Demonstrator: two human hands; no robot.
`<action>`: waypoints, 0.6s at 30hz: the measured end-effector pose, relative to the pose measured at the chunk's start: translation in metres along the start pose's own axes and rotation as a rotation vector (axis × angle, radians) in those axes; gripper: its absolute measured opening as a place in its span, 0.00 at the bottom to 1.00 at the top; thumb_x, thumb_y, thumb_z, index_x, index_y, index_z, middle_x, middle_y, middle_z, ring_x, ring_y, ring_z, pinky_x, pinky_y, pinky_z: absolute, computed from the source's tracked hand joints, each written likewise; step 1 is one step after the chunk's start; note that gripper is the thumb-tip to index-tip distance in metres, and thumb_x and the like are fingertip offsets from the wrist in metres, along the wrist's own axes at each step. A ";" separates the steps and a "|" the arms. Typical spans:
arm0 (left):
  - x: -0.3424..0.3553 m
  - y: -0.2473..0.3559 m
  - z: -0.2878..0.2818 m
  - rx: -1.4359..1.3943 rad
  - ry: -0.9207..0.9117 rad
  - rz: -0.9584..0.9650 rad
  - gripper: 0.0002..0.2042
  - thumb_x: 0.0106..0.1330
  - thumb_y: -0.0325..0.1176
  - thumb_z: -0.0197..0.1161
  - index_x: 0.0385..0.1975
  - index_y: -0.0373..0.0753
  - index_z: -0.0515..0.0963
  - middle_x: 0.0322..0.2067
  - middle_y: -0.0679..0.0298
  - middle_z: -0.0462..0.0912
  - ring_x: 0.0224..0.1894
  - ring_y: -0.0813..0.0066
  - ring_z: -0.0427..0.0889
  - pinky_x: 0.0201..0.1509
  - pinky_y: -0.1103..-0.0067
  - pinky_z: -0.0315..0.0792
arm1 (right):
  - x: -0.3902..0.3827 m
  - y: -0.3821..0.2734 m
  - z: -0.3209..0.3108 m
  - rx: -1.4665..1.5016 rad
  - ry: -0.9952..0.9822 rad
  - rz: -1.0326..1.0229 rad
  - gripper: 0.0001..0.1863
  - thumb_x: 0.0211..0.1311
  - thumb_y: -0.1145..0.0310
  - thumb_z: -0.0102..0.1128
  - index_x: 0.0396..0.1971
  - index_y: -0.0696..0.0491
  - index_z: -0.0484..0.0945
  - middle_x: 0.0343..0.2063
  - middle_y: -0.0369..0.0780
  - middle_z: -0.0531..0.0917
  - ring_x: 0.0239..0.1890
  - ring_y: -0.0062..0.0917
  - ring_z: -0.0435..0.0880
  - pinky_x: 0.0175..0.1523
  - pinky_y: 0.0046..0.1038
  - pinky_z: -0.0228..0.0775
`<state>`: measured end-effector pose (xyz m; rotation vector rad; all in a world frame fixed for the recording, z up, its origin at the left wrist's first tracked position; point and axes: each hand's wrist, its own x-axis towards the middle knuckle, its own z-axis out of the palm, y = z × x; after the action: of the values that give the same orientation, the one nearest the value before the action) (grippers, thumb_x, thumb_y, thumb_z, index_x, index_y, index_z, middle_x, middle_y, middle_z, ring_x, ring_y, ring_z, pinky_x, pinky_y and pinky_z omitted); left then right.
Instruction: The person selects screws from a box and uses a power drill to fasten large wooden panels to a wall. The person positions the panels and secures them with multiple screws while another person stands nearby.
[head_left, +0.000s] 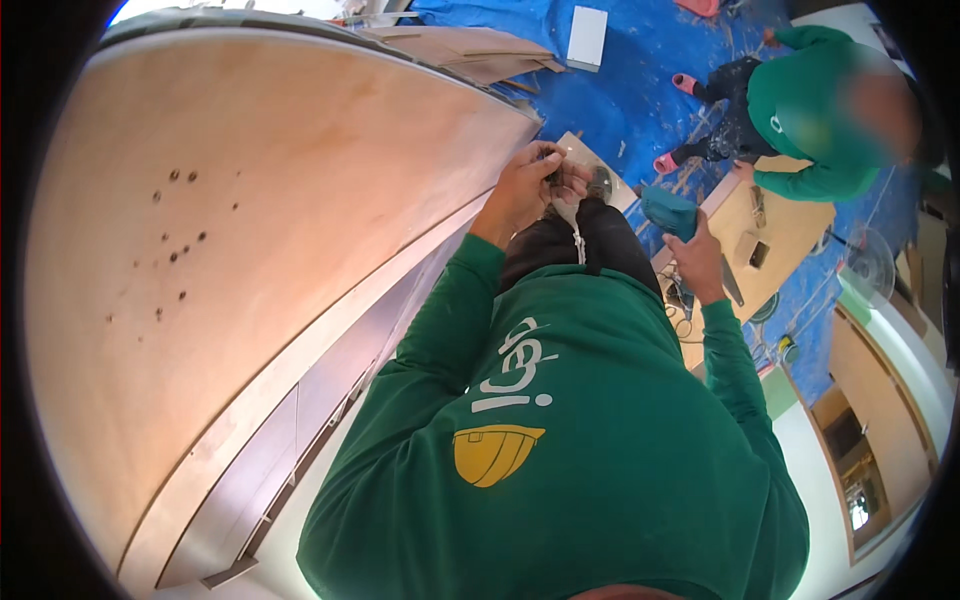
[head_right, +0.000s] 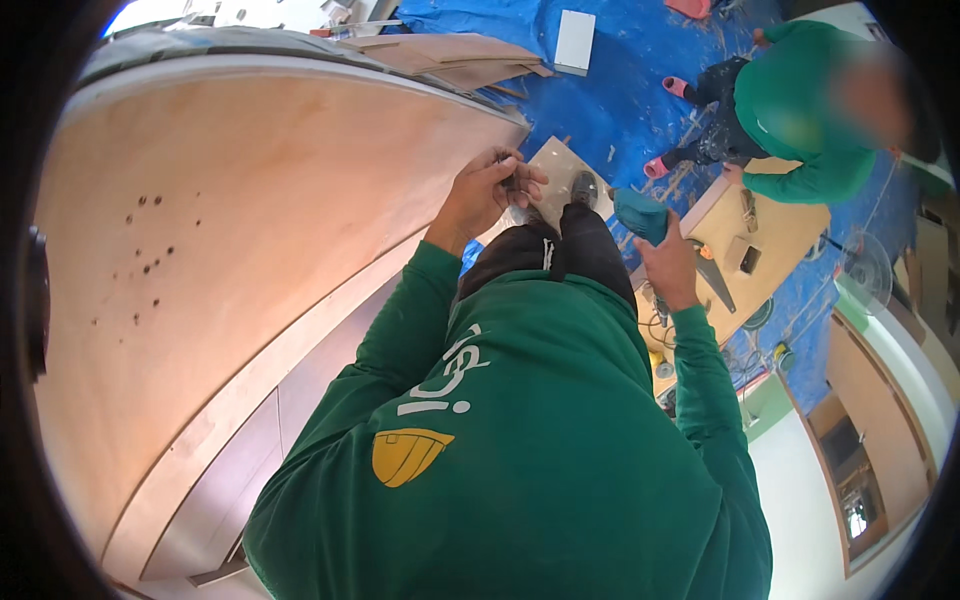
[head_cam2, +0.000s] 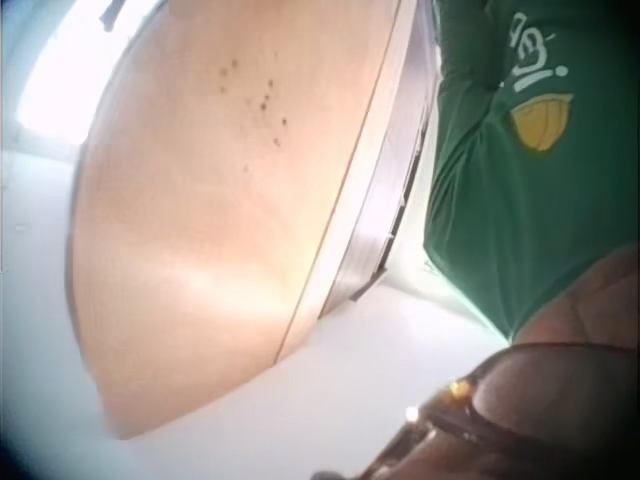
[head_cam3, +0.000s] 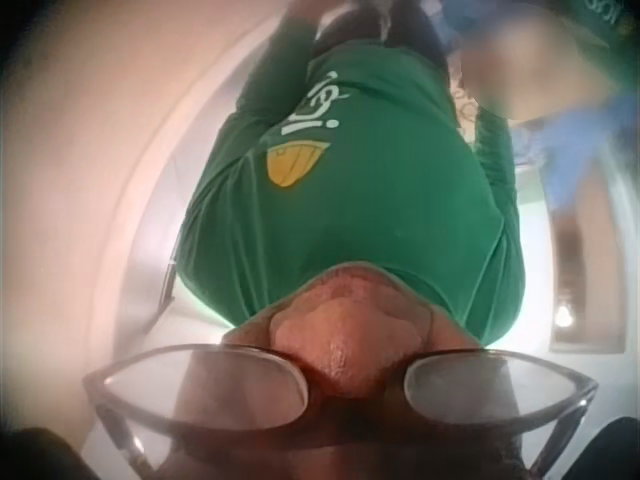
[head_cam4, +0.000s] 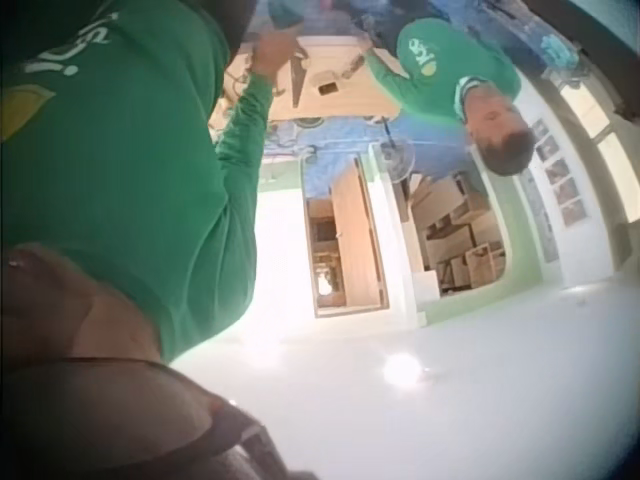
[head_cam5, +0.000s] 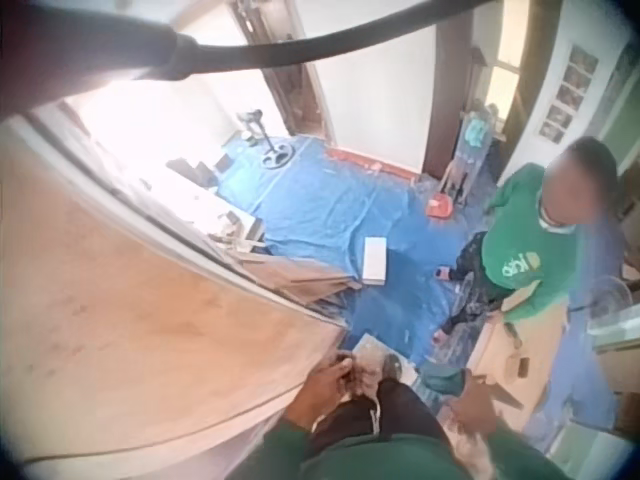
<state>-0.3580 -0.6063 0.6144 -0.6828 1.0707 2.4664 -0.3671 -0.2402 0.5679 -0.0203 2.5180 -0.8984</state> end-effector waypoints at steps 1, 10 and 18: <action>-0.011 -0.003 -0.007 0.003 0.043 0.006 0.12 0.84 0.30 0.50 0.58 0.30 0.74 0.49 0.44 0.86 0.46 0.59 0.88 0.47 0.70 0.82 | -0.004 -0.037 -0.020 0.087 -0.055 0.067 0.42 0.62 0.59 0.74 0.72 0.58 0.67 0.36 0.52 0.90 0.37 0.43 0.92 0.45 0.41 0.83; -0.064 -0.039 -0.071 -0.424 0.161 0.143 0.11 0.80 0.26 0.59 0.57 0.29 0.76 0.42 0.60 0.82 0.49 0.63 0.86 0.58 0.72 0.87 | -0.097 -0.159 -0.093 0.936 0.070 -0.169 0.32 0.62 0.76 0.68 0.67 0.66 0.72 0.42 0.45 0.90 0.41 0.28 0.90 0.45 0.28 0.82; -0.078 -0.024 -0.063 -0.558 0.021 0.274 0.15 0.80 0.28 0.61 0.62 0.33 0.75 0.46 0.57 0.86 0.54 0.62 0.87 0.57 0.72 0.87 | -0.097 -0.194 -0.078 0.783 -0.043 -0.204 0.31 0.64 0.71 0.71 0.66 0.64 0.74 0.45 0.45 0.89 0.41 0.28 0.90 0.48 0.29 0.81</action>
<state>-0.2640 -0.6492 0.6068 -0.7556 0.4933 3.0391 -0.3404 -0.3307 0.7786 -0.0451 1.9875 -1.8763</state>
